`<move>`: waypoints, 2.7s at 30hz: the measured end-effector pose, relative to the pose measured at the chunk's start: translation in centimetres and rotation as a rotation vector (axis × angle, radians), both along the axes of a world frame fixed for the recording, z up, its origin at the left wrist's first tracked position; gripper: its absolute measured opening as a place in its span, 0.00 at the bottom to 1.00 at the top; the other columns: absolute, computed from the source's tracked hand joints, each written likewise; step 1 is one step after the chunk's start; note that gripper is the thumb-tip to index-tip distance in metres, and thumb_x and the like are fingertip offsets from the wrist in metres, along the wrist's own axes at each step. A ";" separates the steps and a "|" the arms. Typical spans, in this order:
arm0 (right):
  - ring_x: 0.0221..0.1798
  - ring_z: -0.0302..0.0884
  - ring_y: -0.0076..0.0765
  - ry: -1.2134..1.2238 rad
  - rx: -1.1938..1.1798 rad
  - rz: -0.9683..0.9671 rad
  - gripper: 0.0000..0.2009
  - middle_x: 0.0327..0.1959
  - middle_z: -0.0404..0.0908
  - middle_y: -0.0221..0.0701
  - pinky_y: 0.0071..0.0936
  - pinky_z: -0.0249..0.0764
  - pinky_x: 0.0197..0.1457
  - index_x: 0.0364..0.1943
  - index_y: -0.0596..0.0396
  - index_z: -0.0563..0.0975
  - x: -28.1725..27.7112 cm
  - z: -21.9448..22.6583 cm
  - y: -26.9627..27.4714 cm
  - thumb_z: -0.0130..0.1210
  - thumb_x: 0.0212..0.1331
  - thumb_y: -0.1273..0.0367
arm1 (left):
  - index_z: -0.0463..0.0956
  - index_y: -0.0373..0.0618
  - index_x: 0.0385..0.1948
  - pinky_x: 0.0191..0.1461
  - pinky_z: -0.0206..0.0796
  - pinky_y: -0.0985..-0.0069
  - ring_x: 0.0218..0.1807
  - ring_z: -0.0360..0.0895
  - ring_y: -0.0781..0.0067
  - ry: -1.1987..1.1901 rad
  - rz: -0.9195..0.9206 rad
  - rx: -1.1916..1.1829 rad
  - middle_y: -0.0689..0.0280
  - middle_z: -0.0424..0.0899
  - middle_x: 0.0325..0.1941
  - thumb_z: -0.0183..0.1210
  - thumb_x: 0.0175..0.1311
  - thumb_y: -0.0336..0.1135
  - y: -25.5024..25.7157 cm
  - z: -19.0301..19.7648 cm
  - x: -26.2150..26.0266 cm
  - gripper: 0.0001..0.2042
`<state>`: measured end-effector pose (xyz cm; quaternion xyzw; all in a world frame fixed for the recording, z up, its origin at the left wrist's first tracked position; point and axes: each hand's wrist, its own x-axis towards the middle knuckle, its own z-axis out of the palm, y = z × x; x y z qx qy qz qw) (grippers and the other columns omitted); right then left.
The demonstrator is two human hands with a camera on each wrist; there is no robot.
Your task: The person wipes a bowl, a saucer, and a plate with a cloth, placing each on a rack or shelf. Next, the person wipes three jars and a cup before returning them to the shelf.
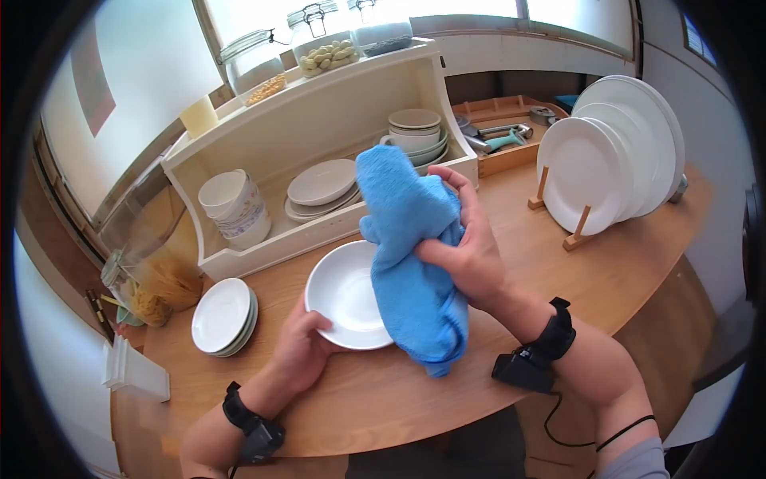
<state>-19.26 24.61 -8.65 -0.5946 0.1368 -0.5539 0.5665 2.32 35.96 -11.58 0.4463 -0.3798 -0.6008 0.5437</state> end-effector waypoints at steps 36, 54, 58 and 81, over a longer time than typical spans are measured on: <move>0.36 0.77 0.47 1.239 -0.925 -0.489 0.11 0.32 0.80 0.35 0.38 0.74 0.40 0.30 0.55 0.81 1.1 2.7 1.2 0.53 0.39 0.74 | 0.31 0.71 0.70 0.58 0.69 0.66 0.62 0.64 0.68 0.196 -0.293 -0.221 0.65 0.49 0.71 0.48 0.56 0.17 -1.1 -1.8 -0.1 0.46; 0.36 0.78 0.45 1.419 -0.893 -0.055 0.13 0.36 0.80 0.34 0.34 0.74 0.39 0.34 0.55 0.80 0.1 2.0 4.2 0.58 0.39 0.74 | 0.34 0.64 0.70 0.59 0.69 0.64 0.61 0.67 0.64 0.240 -0.283 -0.246 0.63 0.59 0.65 0.48 0.53 0.14 -0.9 -2.0 0.0 0.46; 0.35 0.77 0.47 1.440 -1.072 -0.418 0.09 0.35 0.80 0.36 0.36 0.75 0.37 0.29 0.56 0.79 -0.9 2.9 2.2 0.57 0.39 0.72 | 0.35 0.67 0.71 0.54 0.71 0.71 0.59 0.67 0.70 0.235 -0.299 -0.231 0.64 0.56 0.67 0.46 0.53 0.14 -0.8 -2.0 -0.1 0.45; 0.44 0.71 0.16 0.222 -0.152 0.032 0.13 0.42 0.78 0.26 0.18 0.70 0.48 0.50 0.56 0.73 5.5 0.1 3.2 0.51 0.64 0.68 | 0.71 0.40 0.43 0.17 0.62 0.87 0.16 0.72 0.84 -0.132 -0.135 -0.143 0.69 0.78 0.24 0.46 0.69 0.52 -0.5 -0.8 0.8 0.21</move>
